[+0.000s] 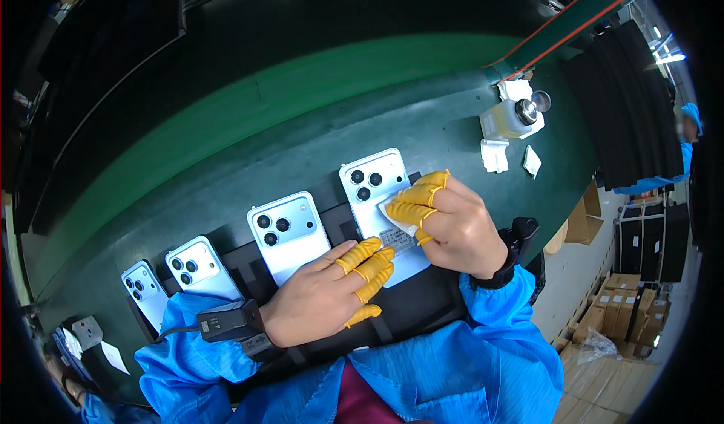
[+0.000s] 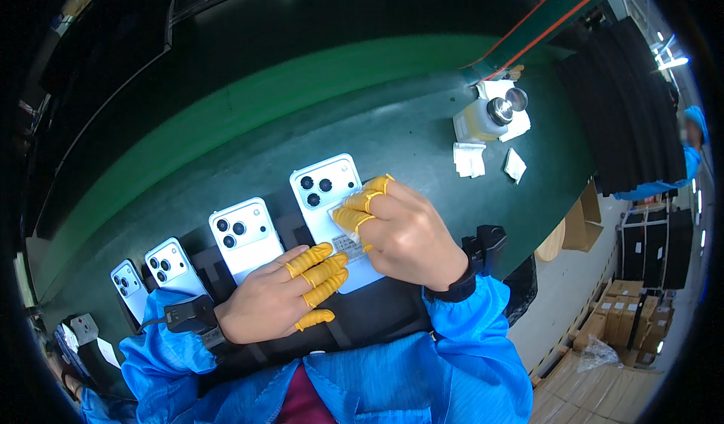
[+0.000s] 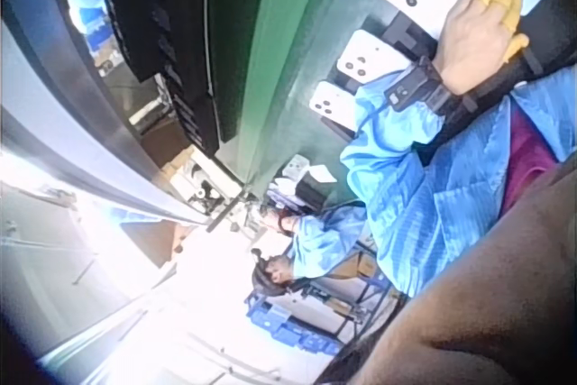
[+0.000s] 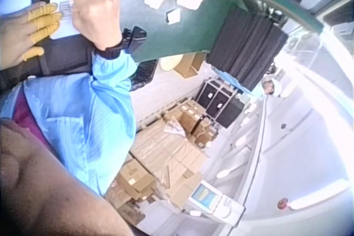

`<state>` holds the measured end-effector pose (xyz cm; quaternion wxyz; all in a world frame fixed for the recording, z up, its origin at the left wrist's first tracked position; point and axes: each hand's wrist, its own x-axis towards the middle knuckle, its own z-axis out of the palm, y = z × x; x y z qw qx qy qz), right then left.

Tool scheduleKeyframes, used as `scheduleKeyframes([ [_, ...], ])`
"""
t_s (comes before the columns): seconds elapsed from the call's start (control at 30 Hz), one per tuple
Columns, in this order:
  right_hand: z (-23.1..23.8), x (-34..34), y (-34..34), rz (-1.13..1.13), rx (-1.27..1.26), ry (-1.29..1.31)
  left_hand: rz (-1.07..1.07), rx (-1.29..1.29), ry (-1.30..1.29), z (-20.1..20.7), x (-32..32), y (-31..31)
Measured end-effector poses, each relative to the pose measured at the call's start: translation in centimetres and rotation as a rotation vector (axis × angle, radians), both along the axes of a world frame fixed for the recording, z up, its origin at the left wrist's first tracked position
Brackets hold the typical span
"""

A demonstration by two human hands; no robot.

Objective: Cleaning the back panels and camera lenses of smartphones on a production line using a cloth and liquid cleaner.

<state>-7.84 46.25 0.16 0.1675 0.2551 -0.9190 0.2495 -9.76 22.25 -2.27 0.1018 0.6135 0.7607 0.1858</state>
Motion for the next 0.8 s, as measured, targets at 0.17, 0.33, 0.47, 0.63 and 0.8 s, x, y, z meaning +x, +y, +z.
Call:
scheduleKeyframes([
  [0.17, 0.4, 0.1, 0.0, 0.008, 0.023, -0.057, -0.003, 0.004, 0.012, -0.2, 0.0, 0.0],
  [0.33, 1.2, 0.1, -1.4, -0.194, -0.94, -0.455, -0.006, 0.008, 0.002, 0.0, -0.2, 0.0],
  [0.47, 0.3, 0.3, 0.2, -0.028, -1.535, -0.81, 0.005, 0.042, 0.014, 0.0, 0.1, 0.1],
  [0.63, 0.7, 0.5, -0.1, -0.014, -1.674, -0.958, 0.013, 0.105, 0.036, 0.0, 0.1, 0.3],
  [0.8, 2.9, 1.8, -3.0, -0.108, -1.23, -0.491, 0.213, 0.326, -0.273, 2.9, 0.1, -0.6],
])
